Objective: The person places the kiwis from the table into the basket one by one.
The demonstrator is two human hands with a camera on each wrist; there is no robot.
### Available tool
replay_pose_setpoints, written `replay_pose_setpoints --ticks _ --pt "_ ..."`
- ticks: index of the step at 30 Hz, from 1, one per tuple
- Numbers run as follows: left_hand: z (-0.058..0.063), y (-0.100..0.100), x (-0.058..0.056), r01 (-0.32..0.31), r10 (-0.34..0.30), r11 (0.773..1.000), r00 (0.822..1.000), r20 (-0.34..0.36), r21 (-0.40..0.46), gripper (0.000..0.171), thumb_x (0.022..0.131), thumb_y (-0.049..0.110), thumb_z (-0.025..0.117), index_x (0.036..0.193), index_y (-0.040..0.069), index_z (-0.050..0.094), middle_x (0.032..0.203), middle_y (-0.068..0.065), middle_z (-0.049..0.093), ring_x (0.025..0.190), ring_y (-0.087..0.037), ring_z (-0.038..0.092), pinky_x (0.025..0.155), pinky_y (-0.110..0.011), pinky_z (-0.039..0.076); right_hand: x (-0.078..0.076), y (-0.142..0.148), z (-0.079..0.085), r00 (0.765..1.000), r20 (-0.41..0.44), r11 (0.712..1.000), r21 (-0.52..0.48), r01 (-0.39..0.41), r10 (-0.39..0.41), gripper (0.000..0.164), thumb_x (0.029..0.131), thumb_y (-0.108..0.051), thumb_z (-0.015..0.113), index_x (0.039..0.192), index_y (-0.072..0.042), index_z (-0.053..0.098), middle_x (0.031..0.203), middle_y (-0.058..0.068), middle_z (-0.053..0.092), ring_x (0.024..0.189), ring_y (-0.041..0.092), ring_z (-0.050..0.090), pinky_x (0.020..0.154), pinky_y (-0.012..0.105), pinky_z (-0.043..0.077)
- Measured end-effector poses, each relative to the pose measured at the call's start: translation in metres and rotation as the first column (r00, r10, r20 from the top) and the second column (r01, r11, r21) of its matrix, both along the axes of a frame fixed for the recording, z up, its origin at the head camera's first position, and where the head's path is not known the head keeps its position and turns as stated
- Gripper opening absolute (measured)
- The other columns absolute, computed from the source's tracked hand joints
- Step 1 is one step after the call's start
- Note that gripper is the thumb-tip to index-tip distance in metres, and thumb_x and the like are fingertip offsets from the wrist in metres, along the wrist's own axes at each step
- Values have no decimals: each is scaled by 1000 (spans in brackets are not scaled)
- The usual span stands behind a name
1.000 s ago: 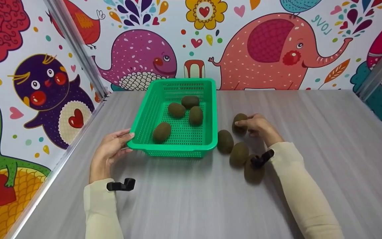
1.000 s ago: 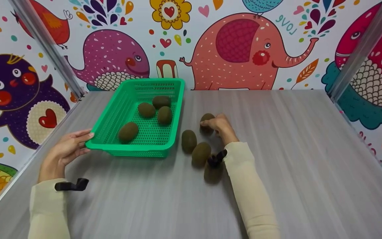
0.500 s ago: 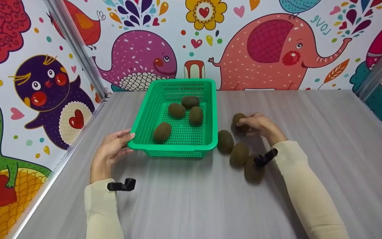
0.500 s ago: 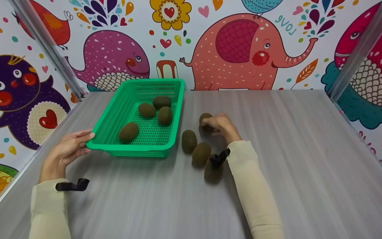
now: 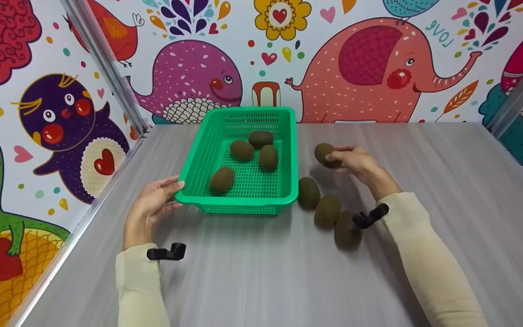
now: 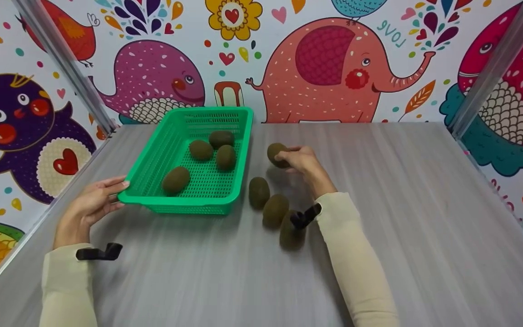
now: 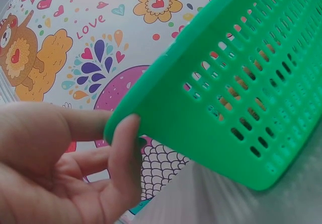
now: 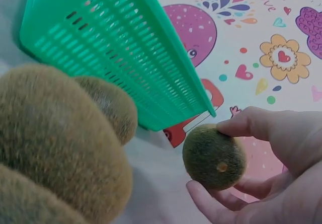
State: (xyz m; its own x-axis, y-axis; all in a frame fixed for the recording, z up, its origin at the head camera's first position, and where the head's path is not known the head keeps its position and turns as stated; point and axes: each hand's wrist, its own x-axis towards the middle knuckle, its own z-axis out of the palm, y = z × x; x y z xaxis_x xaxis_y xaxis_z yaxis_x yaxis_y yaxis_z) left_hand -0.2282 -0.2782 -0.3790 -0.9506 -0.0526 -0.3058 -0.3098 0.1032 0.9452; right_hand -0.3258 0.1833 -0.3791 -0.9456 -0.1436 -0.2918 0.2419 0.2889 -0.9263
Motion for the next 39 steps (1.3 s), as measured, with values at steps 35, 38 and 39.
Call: replay_pose_setpoints --ticks 35,38,39 --pt "3 2 0 -18 17 999 1000 15 48 61 102 20 60 155 4 35 91 10 66 75 -2 64 65 -16 56 19 -30 49 993 -111 962 -273 8 -40 64 95 -29 71 150 -10 43 146 10 47 133 28 54 111 32 45" --pt "3 2 0 -19 18 999 1000 14 49 60 101 19 60 155 4 36 90 10 67 75 -1 64 65 -16 56 19 -36 52 994 -105 955 -295 6 -39 61 96 -26 69 148 -6 43 141 11 47 132 29 54 112 34 44" --pt "3 2 0 -19 18 999 1000 15 48 60 101 19 60 154 4 37 90 11 67 74 -1 64 64 -16 56 19 -38 53 994 -106 954 -300 7 -41 60 97 -25 68 148 -5 43 139 11 47 132 29 53 112 34 44"
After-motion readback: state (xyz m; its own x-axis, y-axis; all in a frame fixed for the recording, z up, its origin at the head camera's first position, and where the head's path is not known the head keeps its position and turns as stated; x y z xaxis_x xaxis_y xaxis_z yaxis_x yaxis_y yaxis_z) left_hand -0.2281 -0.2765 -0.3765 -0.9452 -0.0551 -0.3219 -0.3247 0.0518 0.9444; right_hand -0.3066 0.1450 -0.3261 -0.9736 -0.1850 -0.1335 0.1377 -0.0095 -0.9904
